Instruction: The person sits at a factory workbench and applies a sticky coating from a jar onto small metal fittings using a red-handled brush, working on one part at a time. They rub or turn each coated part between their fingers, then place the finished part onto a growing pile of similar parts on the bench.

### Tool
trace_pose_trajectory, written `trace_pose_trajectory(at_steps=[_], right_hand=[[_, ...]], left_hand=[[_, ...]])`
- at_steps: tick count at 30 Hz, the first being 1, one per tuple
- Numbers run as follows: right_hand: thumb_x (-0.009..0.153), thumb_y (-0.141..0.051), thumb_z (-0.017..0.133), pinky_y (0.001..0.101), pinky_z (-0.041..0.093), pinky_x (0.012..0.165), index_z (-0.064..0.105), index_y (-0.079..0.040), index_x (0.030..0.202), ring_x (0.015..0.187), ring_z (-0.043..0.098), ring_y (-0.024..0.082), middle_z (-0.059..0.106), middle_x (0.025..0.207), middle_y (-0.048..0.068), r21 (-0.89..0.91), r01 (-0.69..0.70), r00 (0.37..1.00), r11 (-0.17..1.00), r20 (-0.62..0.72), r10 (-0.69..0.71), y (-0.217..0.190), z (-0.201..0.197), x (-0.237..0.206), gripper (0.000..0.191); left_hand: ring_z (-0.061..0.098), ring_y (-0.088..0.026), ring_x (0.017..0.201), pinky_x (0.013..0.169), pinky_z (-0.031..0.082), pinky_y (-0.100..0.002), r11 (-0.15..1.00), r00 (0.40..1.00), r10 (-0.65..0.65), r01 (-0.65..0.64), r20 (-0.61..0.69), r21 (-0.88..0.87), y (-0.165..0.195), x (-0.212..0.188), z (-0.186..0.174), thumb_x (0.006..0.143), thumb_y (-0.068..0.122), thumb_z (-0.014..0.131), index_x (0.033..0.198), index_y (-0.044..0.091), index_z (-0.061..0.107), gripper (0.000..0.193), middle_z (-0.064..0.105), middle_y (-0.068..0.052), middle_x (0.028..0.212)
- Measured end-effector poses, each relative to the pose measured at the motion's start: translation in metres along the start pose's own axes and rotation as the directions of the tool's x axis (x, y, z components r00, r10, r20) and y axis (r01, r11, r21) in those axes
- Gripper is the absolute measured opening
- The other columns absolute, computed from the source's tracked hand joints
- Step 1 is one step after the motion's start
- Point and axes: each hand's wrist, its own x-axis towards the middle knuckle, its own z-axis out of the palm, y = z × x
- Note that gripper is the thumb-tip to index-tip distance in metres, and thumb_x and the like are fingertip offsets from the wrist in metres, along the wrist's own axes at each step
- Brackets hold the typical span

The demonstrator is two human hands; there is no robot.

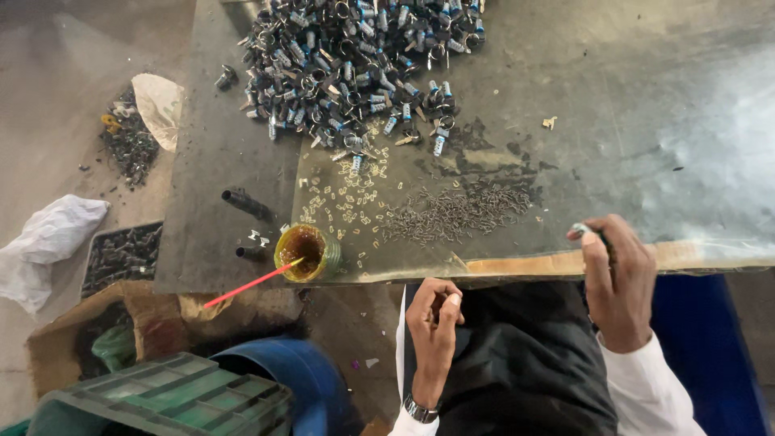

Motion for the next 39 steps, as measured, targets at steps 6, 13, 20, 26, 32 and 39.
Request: trace_pose_trajectory(at_steps=[6, 13, 20, 26, 32, 39], right_hand=[[0.109, -0.017, 0.055, 0.0257, 0.043, 0.063, 0.048, -0.001, 0.116, 0.07, 0.05, 0.009, 0.063, 0.092, 0.007, 0.429, -0.018, 1.0, 0.903, 0.023, 0.008, 0.008, 0.0, -0.008, 0.019], [0.106, -0.016, 0.046, 0.0266, 0.04, 0.066, 0.054, 0.001, 0.111, 0.072, 0.041, 0.009, 0.044, 0.084, 0.002, 0.603, -0.105, 0.994, 0.79, 0.073, 0.076, 0.024, -0.002, -0.025, 0.02], [0.103, -0.013, 0.04, 0.0301, 0.043, 0.07, 0.055, 0.003, 0.1, 0.075, 0.041, 0.012, 0.047, 0.089, 0.005, 0.656, -0.108, 0.991, 0.747, 0.131, 0.029, 0.019, -0.002, -0.027, 0.022], [0.101, -0.013, 0.048, 0.03, 0.049, 0.065, 0.051, -0.002, 0.112, 0.075, 0.057, 0.014, 0.062, 0.087, 0.01, 0.591, -0.16, 0.961, 0.79, 0.275, -0.012, -0.007, -0.001, -0.036, 0.016], [0.103, -0.017, 0.058, 0.0259, 0.04, 0.067, 0.052, 0.0, 0.11, 0.076, 0.045, 0.011, 0.052, 0.09, 0.007, 0.71, -0.171, 0.959, 0.683, 0.278, -0.048, 0.0, 0.013, -0.047, 0.019], [0.101, -0.042, 0.051, 0.038, 0.038, 0.061, 0.061, 0.006, 0.098, 0.067, 0.048, 0.023, 0.053, 0.077, 0.011, 0.697, -0.405, 0.87, 0.591, 0.493, 0.014, 0.046, 0.08, -0.035, 0.049]], left_hand=[[0.053, -0.006, 0.063, 0.058, 0.044, -0.023, 0.996, 1.0, -0.012, 0.014, 0.029, -0.088, -0.005, 0.002, 0.002, 0.096, 0.008, 0.058, 0.093, 0.0, 0.061, 0.009, 0.055, -0.001, 0.073], [0.053, -0.006, 0.065, 0.059, 0.044, -0.023, 0.991, 0.999, -0.018, 0.023, 0.035, -0.129, -0.009, 0.002, 0.0, 0.099, 0.007, 0.058, 0.088, -0.001, 0.06, 0.013, 0.055, -0.001, 0.076], [0.054, -0.006, 0.064, 0.057, 0.044, -0.022, 0.988, 0.998, -0.068, 0.07, 0.018, -0.137, -0.002, 0.001, -0.001, 0.1, 0.008, 0.062, 0.087, 0.0, 0.062, 0.014, 0.059, -0.001, 0.076], [0.054, -0.005, 0.065, 0.057, 0.044, -0.021, 0.983, 0.997, -0.066, 0.07, 0.029, -0.17, 0.005, -0.004, -0.002, 0.099, 0.008, 0.064, 0.094, 0.001, 0.064, 0.009, 0.059, 0.001, 0.083], [0.058, -0.005, 0.066, 0.059, 0.049, -0.021, 0.984, 0.999, -0.046, 0.051, 0.029, -0.169, 0.01, -0.007, -0.006, 0.098, 0.008, 0.067, 0.097, 0.001, 0.067, 0.007, 0.061, 0.0, 0.085], [0.062, -0.005, 0.082, 0.067, 0.053, -0.022, 0.976, 1.0, 0.024, -0.021, 0.011, -0.216, 0.029, -0.007, -0.034, 0.099, 0.005, 0.071, 0.108, 0.004, 0.07, 0.009, 0.067, 0.0, 0.101]])
